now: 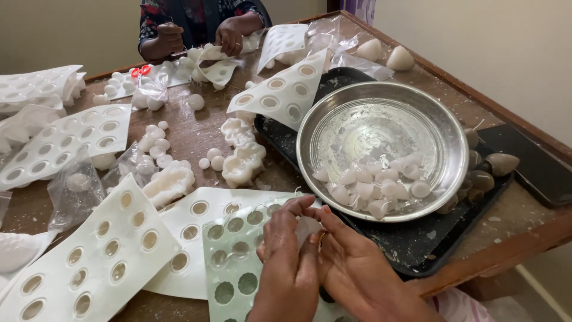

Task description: The person peels flexible silicone molds away from set white wax pieces, pressing each molded candle out of its cavities by hand. They collect the removed candles in a metal plate on the work table and continue with additional mold sheets.

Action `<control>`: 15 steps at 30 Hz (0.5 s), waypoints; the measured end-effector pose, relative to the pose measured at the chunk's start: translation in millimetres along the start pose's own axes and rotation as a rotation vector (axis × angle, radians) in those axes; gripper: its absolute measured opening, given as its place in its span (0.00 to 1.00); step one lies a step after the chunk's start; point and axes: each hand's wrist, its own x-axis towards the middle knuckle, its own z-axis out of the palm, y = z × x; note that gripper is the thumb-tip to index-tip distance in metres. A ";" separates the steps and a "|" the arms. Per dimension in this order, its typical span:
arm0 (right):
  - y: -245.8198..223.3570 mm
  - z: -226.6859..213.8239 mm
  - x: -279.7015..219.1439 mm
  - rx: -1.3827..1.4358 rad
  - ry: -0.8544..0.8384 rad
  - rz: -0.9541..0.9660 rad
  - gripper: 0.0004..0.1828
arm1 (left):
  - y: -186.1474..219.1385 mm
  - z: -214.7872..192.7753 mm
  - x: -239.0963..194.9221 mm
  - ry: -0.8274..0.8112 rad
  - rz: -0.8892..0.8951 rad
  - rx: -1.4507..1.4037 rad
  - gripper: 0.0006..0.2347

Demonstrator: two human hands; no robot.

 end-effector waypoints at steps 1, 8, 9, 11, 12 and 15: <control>-1.0 1.3 0.4 -0.003 -0.004 -0.002 0.24 | -2.6 5.2 -0.4 0.004 0.005 0.000 0.20; -28.3 15.7 5.5 -0.087 0.057 -0.041 0.24 | 13.9 -14.7 -6.4 -0.039 -0.115 -0.458 0.30; -35.7 13.1 8.7 -0.125 0.112 -0.086 0.25 | 18.0 -24.6 -7.6 -0.014 -0.016 -0.258 0.28; -57.6 6.4 8.5 -0.170 0.173 -0.177 0.27 | 1.2 -36.2 -16.7 -0.040 -0.136 -0.212 0.26; -67.9 2.9 8.9 -0.220 0.226 -0.268 0.29 | -7.7 -42.4 -21.2 -0.062 -0.250 -0.162 0.23; -91.3 -13.0 6.9 -0.388 0.150 -0.503 0.35 | -53.8 -39.6 -49.3 -0.014 -0.063 -0.035 0.18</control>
